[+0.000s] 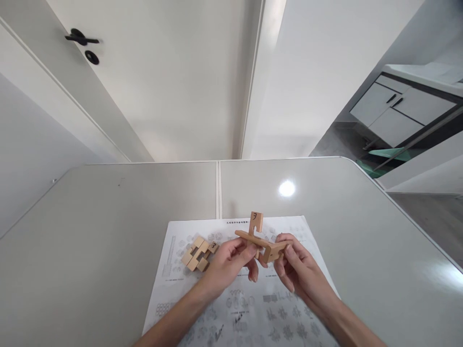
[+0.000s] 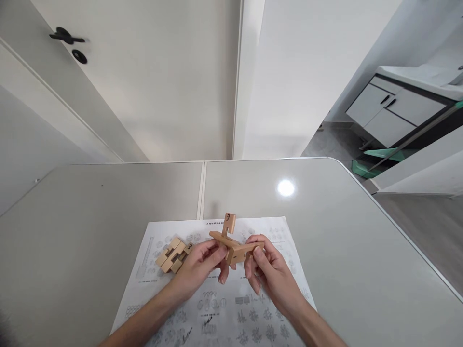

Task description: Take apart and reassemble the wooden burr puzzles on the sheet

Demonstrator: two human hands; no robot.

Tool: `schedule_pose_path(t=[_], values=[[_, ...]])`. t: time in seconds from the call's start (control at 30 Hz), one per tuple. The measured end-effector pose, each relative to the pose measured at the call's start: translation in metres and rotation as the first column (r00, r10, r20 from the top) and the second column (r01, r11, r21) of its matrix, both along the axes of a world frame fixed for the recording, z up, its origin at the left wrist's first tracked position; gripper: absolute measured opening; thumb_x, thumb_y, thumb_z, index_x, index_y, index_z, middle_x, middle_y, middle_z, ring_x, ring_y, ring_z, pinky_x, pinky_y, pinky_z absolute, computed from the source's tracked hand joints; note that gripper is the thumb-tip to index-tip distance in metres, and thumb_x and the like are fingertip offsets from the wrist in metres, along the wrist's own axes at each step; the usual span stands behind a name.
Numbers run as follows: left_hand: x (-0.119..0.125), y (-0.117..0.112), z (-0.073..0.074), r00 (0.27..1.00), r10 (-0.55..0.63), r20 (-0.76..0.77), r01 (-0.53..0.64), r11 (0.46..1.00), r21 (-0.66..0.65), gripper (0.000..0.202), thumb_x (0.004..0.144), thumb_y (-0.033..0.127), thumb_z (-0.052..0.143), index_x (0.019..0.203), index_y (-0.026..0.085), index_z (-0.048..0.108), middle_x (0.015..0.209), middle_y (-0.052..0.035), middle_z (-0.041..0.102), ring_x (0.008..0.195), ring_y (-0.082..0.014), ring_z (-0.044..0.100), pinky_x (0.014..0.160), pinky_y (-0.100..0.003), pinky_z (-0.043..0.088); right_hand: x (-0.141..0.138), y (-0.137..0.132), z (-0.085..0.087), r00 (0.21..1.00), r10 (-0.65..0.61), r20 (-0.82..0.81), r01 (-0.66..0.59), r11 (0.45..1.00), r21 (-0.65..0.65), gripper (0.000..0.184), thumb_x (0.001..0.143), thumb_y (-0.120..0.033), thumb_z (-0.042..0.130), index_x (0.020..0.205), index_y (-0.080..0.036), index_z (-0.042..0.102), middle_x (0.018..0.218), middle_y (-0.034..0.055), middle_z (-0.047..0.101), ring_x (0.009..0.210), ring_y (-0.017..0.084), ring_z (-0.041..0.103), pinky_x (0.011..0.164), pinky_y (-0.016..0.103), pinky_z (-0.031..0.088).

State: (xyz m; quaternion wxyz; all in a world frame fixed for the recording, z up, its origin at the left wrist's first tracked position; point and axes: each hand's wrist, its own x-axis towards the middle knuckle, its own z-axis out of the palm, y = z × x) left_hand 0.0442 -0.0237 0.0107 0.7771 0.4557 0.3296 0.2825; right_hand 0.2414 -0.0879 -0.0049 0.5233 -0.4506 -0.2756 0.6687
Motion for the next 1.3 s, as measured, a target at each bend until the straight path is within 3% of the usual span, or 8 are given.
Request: schedule_pose_path(t=[0.1,0.27,0.53,0.83,1.0,1.3], values=[[0.0006,-0.0004,0.0003,1.000,-0.004,-0.009,0.004,1.000,-0.006,0.045,0.096,0.056,0.071,0.105,0.011,0.074,0.075,-0.0051,0.068,0.056,-0.0128,0.059,0.061,-0.029,0.048,0.0001,-0.0003,0.0004,1.000,0.014,-0.004,-0.014,1.000,0.013,0.046,0.095,-0.065,0.072,0.111,-0.024,0.058,0.060,-0.0057,0.064,0.037,0.008,0.038,0.048,0.024,0.036],[0.0011,-0.0014,0.0013,1.000,-0.014,-0.011,0.014,1.000,0.010,0.048,0.096,0.059,0.070,0.102,0.011,0.071,0.088,-0.0108,0.074,0.056,-0.0121,0.059,0.061,-0.030,0.048,0.0002,-0.0016,0.0016,1.000,0.017,0.007,-0.017,1.000,0.000,0.046,0.095,-0.065,0.070,0.111,-0.025,0.057,0.059,-0.0059,0.064,0.039,0.008,0.040,0.049,0.024,0.037],[-0.0022,0.0005,0.0002,0.995,-0.092,0.041,0.090,0.995,0.039,0.041,0.102,0.052,0.063,0.096,0.012,0.067,0.085,-0.0065,0.070,0.054,-0.0089,0.057,0.063,-0.028,0.048,0.0003,-0.0018,0.0050,0.999,0.040,-0.003,-0.040,0.999,-0.005,0.045,0.098,-0.064,0.068,0.114,-0.023,0.060,0.061,-0.0062,0.062,0.041,0.007,0.041,0.056,0.024,0.039],[-0.0044,0.0012,-0.0044,0.988,-0.142,0.060,0.142,0.990,0.006,0.040,0.106,0.051,0.059,0.101,0.011,0.068,0.094,-0.0105,0.073,0.052,-0.0073,0.057,0.056,-0.025,0.046,0.0008,-0.0007,0.0100,0.997,0.073,-0.023,-0.072,0.997,0.021,0.042,0.099,-0.061,0.067,0.116,-0.023,0.063,0.068,-0.0035,0.063,0.047,0.008,0.043,0.056,0.025,0.037],[-0.0028,-0.0001,-0.0033,0.991,-0.123,0.058,0.124,0.992,-0.004,0.041,0.103,0.053,0.062,0.101,0.012,0.066,0.094,-0.0096,0.073,0.049,-0.0077,0.059,0.052,-0.024,0.046,0.0010,-0.0011,0.0091,0.999,0.046,0.029,-0.046,0.999,0.014,0.043,0.100,-0.063,0.066,0.117,-0.024,0.063,0.070,-0.0037,0.063,0.048,0.008,0.044,0.058,0.026,0.040],[-0.0040,0.0005,-0.0051,0.986,-0.136,0.094,0.141,0.989,-0.052,0.048,0.102,0.056,0.062,0.118,0.011,0.066,0.094,-0.0119,0.074,0.050,-0.0103,0.062,0.053,-0.026,0.049,0.0001,-0.0035,0.0002,0.994,-0.025,0.108,0.018,0.998,0.066,0.040,0.099,-0.060,0.069,0.117,-0.025,0.062,0.071,-0.0033,0.063,0.051,0.009,0.048,0.058,0.026,0.044]])
